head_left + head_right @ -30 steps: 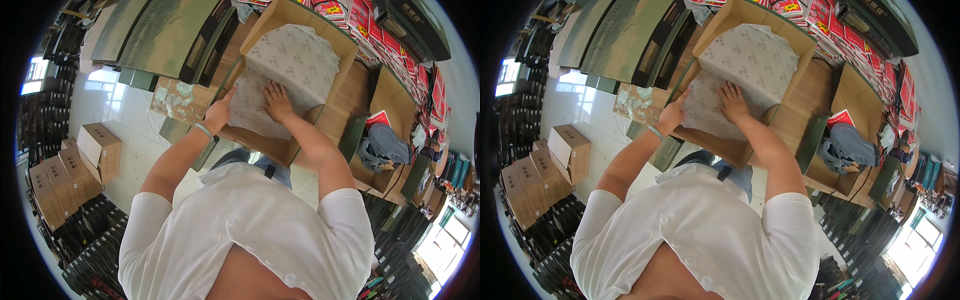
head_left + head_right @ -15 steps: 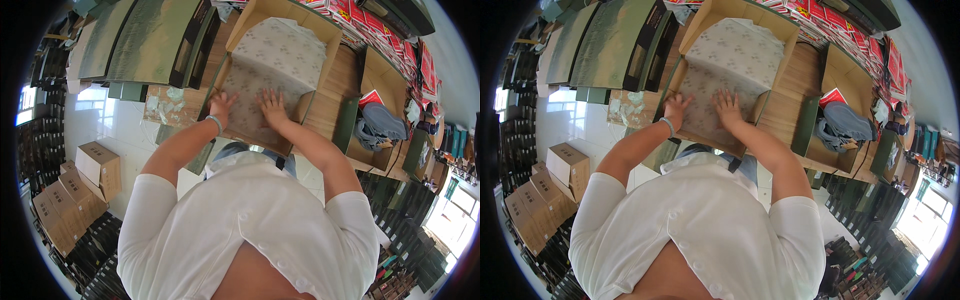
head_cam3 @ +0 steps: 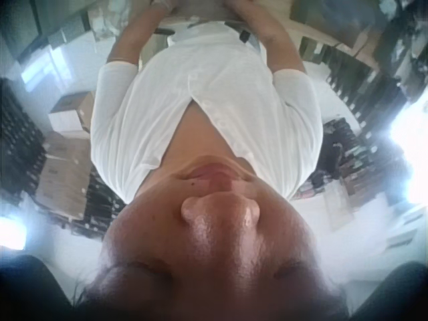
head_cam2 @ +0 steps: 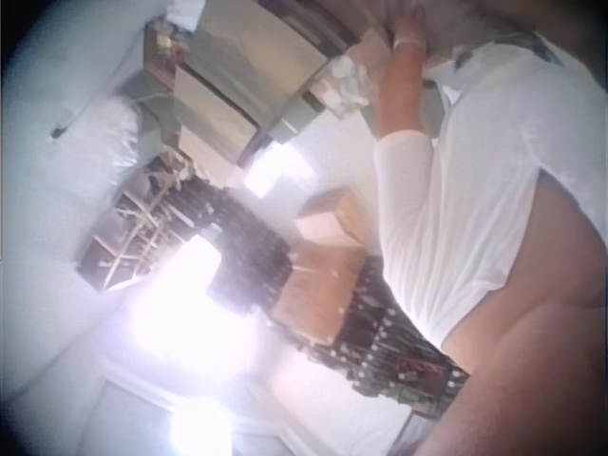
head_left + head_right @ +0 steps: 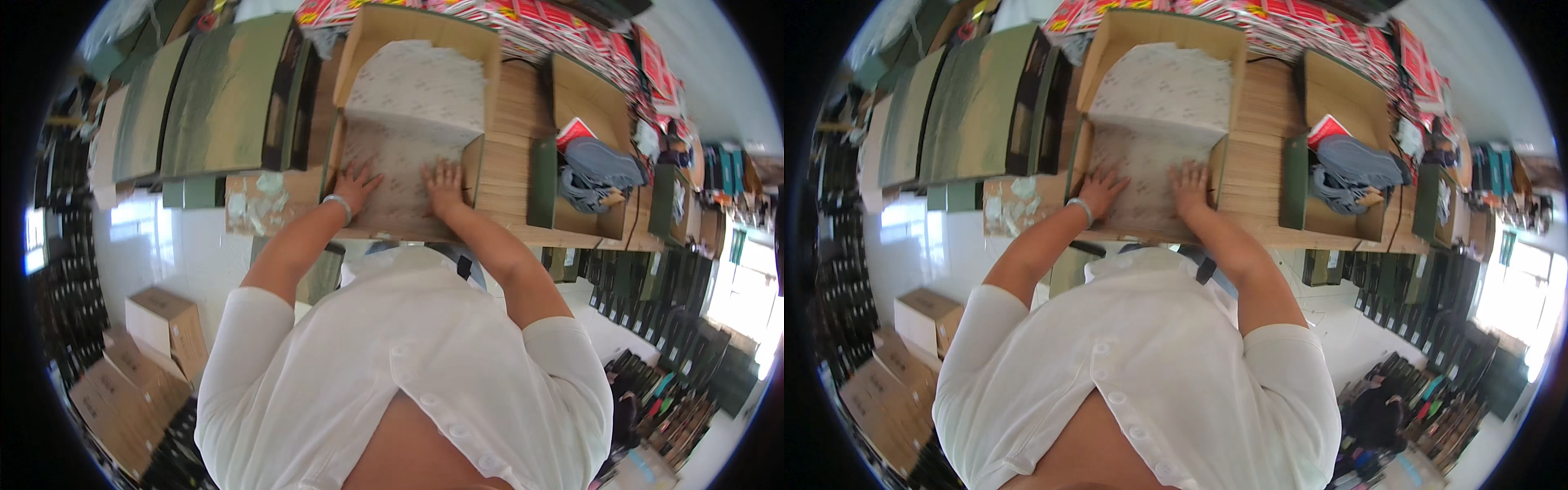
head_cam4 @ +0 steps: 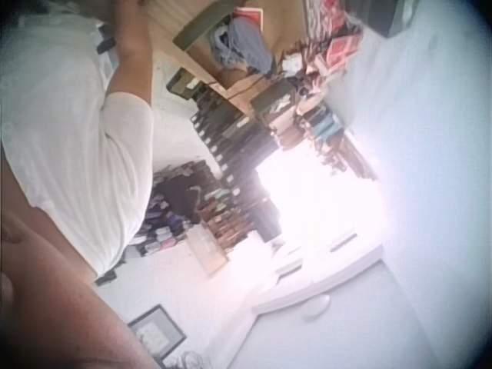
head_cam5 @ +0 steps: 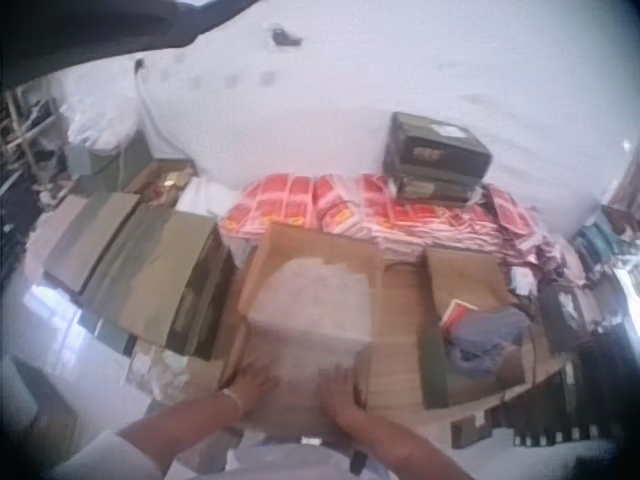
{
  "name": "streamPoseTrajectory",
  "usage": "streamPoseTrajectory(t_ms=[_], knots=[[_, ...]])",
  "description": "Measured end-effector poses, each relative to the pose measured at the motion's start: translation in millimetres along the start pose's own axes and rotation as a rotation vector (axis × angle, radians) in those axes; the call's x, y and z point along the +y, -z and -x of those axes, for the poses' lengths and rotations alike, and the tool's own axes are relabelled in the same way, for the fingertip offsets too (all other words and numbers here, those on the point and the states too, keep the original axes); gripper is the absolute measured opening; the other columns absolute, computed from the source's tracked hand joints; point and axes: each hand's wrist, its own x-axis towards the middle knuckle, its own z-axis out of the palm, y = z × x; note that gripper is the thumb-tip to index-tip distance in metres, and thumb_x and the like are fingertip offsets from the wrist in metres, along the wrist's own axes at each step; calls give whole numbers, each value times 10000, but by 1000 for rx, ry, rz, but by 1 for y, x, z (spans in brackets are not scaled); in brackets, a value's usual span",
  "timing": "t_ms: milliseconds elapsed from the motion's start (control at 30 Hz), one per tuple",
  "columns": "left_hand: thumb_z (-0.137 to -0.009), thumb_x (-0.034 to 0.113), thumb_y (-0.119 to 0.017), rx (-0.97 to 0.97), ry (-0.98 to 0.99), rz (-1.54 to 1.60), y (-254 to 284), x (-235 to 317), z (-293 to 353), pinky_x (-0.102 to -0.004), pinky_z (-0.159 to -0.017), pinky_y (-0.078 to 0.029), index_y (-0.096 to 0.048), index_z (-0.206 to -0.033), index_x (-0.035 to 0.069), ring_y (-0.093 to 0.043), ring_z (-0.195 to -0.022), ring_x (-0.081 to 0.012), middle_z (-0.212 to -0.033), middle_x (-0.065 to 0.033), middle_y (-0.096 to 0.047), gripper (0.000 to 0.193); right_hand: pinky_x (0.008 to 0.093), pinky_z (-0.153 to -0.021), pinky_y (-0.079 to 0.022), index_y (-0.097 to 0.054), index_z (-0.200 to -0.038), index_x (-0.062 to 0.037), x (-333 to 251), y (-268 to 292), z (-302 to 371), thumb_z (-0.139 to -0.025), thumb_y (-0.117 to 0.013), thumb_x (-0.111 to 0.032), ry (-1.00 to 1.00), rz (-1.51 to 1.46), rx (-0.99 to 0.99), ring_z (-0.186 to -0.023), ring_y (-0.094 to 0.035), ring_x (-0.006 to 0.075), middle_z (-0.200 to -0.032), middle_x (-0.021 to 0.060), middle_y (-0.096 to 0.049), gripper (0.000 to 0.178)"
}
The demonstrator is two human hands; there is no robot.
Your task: The person picks up shoe boxes, places them on a table, opens them, and inserts shoes wrapped in tissue paper. The person then closes the boxes and uses a hairdryer to heat a label on the box before stacking the finished boxes.
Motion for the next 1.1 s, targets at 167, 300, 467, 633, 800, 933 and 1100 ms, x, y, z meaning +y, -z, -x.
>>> streamPoseTrajectory(t_ms=[167, 300, 467, 633, 800, 933, 1100], knots=[[-811, 269, -709, 392, 37, 388, 16, 0, 38, -596, -1092, -262, -370, -1460, 189, -277, -1385, -448, -1524, -199, -274, 737, 510, -1142, -217, -299, -1481, -93, 25, 57, 86, -854, -684, -339, 72, -581, 576, -1410, -266, 397, -1517, 259, -265, 775], [-850, 205, -654, 1063, 288, 230, 46, 19, 106, -543, -1054, -338, -375, -1439, 125, -413, -1280, -424, -1405, -213, -423, 657, 413, -1005, -406, -465, -1340, -2, 131, 69, 147, -890, -657, -210, -348, -811, 1174, -1194, -500, 331, -1324, 215, -495, 532], [-852, 194, -642, 921, 469, 679, 1, 41, 72, -498, -956, -432, -316, -1461, 118, -481, -1198, -434, -1353, -241, -454, 695, 408, -912, -453, -396, -1321, 79, 357, -44, 138, -796, -772, -360, -1118, -1611, 1091, -1007, -555, 293, -1176, 204, -549, 781], [-864, 214, -620, 936, 591, 638, 4, 81, 53, -487, -920, -458, -293, -1472, 121, -514, -1148, -444, -1346, -258, -452, 696, 465, -914, -433, -462, -1330, -31, 394, 57, 116, -822, -709, -493, -1204, -2360, 688, -1189, -471, 302, -1371, 124, -484, 729], [-881, 249, -588, 913, 694, 597, 35, 114, 28, -484, -886, -470, -291, -1474, 119, -542, -1097, -437, -1341, -253, -463, 675, 459, -971, -474, -466, -1316, 35, 433, -8, 55, -767, -816, -263, -1174, -2385, 944, -1131, -569, 316, -1330, 163, -533, 716], [-887, 262, -579, 1000, 745, 624, 34, 121, 24, -481, -879, -472, -286, -1479, 114, -563, -1078, -414, -1308, -233, -505, 676, 442, -948, -498, -533, -1257, 13, 424, -29, 61, -753, -827, -127, -685, -2650, 1149, -1066, -607, 290, -1254, 150, -592, 600], [-914, 286, -557, 1107, 766, 631, 26, 122, 23, -469, -901, -464, -276, -1481, 64, -561, -1098, -408, -1301, -222, -530, 671, 425, -983, -466, -469, -1303, 57, 356, 71, 146, -762, -826, -158, -388, -1811, 1529, -1101, -581, 303, -1229, 179, -582, 683]])
